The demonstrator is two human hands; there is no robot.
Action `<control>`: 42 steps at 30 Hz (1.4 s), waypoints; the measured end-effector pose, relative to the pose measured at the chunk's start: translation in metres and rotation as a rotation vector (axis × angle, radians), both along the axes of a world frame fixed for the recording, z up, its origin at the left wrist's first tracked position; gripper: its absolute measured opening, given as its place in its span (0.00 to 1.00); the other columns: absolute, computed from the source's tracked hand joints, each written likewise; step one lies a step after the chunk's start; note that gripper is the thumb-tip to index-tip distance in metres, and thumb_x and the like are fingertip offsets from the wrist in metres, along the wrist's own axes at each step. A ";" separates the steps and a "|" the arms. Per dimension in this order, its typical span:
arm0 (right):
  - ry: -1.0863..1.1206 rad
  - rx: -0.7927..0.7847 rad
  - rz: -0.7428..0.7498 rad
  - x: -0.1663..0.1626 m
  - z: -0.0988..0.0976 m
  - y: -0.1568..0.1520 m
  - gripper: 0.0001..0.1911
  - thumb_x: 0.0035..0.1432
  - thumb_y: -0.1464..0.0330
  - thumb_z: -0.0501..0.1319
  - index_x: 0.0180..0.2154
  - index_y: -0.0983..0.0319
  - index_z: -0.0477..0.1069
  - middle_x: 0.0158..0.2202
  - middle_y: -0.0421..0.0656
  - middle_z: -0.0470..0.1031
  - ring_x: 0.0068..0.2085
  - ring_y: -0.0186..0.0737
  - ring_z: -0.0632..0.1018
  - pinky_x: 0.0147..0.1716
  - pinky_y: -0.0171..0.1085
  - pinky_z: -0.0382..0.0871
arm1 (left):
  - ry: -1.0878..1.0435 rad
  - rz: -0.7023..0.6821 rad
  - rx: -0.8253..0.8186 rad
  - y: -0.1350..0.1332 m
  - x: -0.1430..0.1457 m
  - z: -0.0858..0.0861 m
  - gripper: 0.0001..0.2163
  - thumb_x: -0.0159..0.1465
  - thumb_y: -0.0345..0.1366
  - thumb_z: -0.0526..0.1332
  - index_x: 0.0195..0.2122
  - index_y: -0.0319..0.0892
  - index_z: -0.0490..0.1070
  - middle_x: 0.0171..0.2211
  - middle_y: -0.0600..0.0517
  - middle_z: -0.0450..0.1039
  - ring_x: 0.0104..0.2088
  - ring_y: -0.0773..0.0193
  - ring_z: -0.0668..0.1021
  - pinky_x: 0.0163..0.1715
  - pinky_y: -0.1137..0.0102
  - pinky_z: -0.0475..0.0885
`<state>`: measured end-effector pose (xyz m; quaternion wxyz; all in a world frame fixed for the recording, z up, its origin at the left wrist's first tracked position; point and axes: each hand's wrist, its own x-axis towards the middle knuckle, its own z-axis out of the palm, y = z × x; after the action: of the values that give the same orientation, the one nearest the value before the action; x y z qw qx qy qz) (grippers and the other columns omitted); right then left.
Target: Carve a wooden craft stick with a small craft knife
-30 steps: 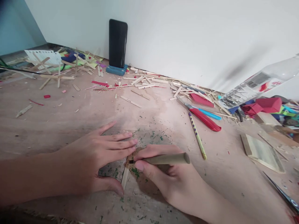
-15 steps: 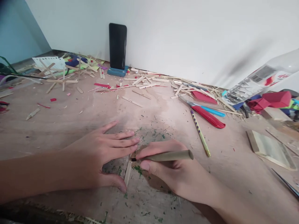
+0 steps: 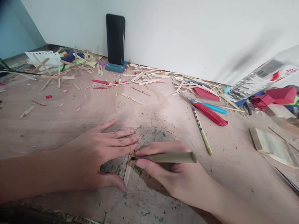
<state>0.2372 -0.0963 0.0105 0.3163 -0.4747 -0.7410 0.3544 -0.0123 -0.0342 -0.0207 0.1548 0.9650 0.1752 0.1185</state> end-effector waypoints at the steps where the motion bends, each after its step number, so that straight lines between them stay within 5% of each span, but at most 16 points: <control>1: -0.014 0.029 -0.003 -0.001 -0.001 0.000 0.04 0.65 0.68 0.70 0.41 0.59 0.85 0.33 0.38 0.87 0.29 0.32 0.84 0.28 0.28 0.78 | 0.000 0.001 0.008 0.000 0.000 0.000 0.39 0.69 0.66 0.58 0.68 0.38 0.68 0.70 0.48 0.66 0.74 0.54 0.63 0.76 0.58 0.27; 10: -0.118 0.157 0.059 -0.001 -0.001 -0.002 0.04 0.66 0.72 0.68 0.41 0.60 0.83 0.36 0.40 0.87 0.31 0.36 0.84 0.28 0.35 0.76 | 0.006 0.010 0.041 -0.001 -0.002 0.001 0.38 0.70 0.66 0.58 0.68 0.39 0.68 0.70 0.48 0.67 0.74 0.55 0.64 0.77 0.58 0.29; 16: -0.102 0.155 0.116 0.001 0.004 -0.002 0.06 0.69 0.72 0.65 0.40 0.59 0.81 0.34 0.39 0.84 0.29 0.33 0.81 0.28 0.34 0.74 | -0.001 -0.013 0.080 0.001 -0.003 0.001 0.36 0.72 0.64 0.55 0.68 0.39 0.68 0.70 0.46 0.66 0.73 0.54 0.66 0.77 0.55 0.41; 21: -0.083 0.159 0.116 0.002 0.007 -0.003 0.07 0.68 0.75 0.64 0.40 0.60 0.80 0.32 0.38 0.83 0.28 0.31 0.78 0.27 0.32 0.72 | -0.077 -0.070 0.147 0.005 -0.003 0.002 0.16 0.79 0.40 0.53 0.60 0.40 0.73 0.67 0.46 0.71 0.67 0.53 0.73 0.65 0.55 0.65; 28: -0.051 0.115 0.118 0.004 0.009 -0.002 0.07 0.67 0.75 0.64 0.40 0.60 0.82 0.31 0.38 0.82 0.27 0.31 0.77 0.29 0.32 0.74 | -0.129 -0.190 0.139 0.010 -0.006 0.000 0.18 0.72 0.22 0.53 0.60 0.39 0.71 0.60 0.47 0.77 0.61 0.58 0.76 0.61 0.60 0.66; 34: 0.001 0.092 0.032 0.006 0.006 -0.005 0.05 0.67 0.69 0.66 0.37 0.59 0.83 0.30 0.40 0.83 0.28 0.35 0.81 0.28 0.32 0.77 | -0.060 -0.174 0.173 0.009 -0.002 0.004 0.20 0.69 0.24 0.56 0.60 0.41 0.71 0.63 0.48 0.75 0.64 0.58 0.74 0.64 0.61 0.65; 38: -0.020 0.142 -0.155 0.015 0.009 0.000 0.09 0.69 0.63 0.65 0.36 0.58 0.81 0.29 0.43 0.83 0.26 0.39 0.82 0.22 0.32 0.78 | -0.078 -0.139 0.243 0.013 0.001 0.018 0.12 0.71 0.27 0.59 0.54 0.42 0.74 0.53 0.47 0.80 0.55 0.57 0.80 0.57 0.63 0.68; 42: -0.063 0.231 -0.170 0.032 0.007 0.021 0.09 0.67 0.59 0.66 0.35 0.55 0.78 0.24 0.39 0.78 0.25 0.42 0.82 0.22 0.32 0.80 | 0.081 -0.125 0.271 0.019 -0.003 0.033 0.07 0.67 0.31 0.68 0.45 0.42 0.75 0.43 0.52 0.80 0.44 0.59 0.81 0.49 0.62 0.72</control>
<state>0.2692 -0.0750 0.0177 0.3743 -0.5072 -0.7433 0.2237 -0.0158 -0.0147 0.0120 0.0230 0.9901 0.1031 0.0923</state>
